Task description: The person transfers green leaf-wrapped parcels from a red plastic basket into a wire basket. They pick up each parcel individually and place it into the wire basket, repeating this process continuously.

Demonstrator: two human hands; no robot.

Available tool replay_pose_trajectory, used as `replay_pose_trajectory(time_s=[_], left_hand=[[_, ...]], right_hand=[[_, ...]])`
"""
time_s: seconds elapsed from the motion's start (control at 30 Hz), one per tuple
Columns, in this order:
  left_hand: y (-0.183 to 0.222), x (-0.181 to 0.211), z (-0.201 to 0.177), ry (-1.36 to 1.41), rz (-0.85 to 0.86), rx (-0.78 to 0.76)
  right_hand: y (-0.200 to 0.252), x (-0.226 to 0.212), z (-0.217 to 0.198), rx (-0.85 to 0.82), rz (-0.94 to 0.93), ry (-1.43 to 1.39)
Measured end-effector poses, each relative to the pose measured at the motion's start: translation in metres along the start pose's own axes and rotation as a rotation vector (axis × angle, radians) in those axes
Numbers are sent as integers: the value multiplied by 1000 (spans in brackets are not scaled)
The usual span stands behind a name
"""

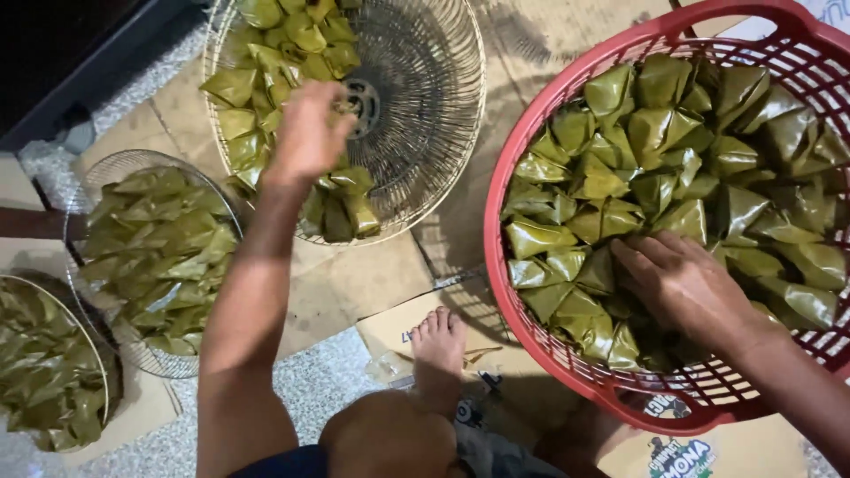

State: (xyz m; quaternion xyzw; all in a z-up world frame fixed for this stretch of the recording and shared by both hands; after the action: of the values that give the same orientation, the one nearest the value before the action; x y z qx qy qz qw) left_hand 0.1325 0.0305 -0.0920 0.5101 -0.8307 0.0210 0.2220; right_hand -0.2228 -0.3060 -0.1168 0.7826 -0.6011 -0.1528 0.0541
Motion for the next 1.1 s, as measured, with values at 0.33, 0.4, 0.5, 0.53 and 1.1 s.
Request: replay_pose_trajectory(time_s=[0.33,0.4,0.5,0.53,1.1], left_hand=[[-4,-37,48,-411,-205,-106],[-1,-43,52,-417,-186,-8],[-4,-53,63,-464,-160,108],[-4,-54,65,-465,-155,107],[100,222,8,1123,498,-241]], right_hand=[[12,13,-41,23,103,-75],[24,25,-38,50,152,-28],[30,23,-44,131,130,-48],[31,24,-43,132,134,-48],[1,-15,-105,281,215,-703]])
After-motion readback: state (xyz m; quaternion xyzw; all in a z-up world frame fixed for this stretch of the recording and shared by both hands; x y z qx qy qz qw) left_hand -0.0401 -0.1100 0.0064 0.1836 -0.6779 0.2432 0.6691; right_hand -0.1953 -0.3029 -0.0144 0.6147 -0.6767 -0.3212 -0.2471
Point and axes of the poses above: each hand's wrist, its own y-axis away from the middle knuckle, its own z-axis out of the palm, x = y × z, the point moved 7 cm from there along -y, towards the middle knuckle, and after that the axes turned 1 degree about -z, right-handed, at the moved point
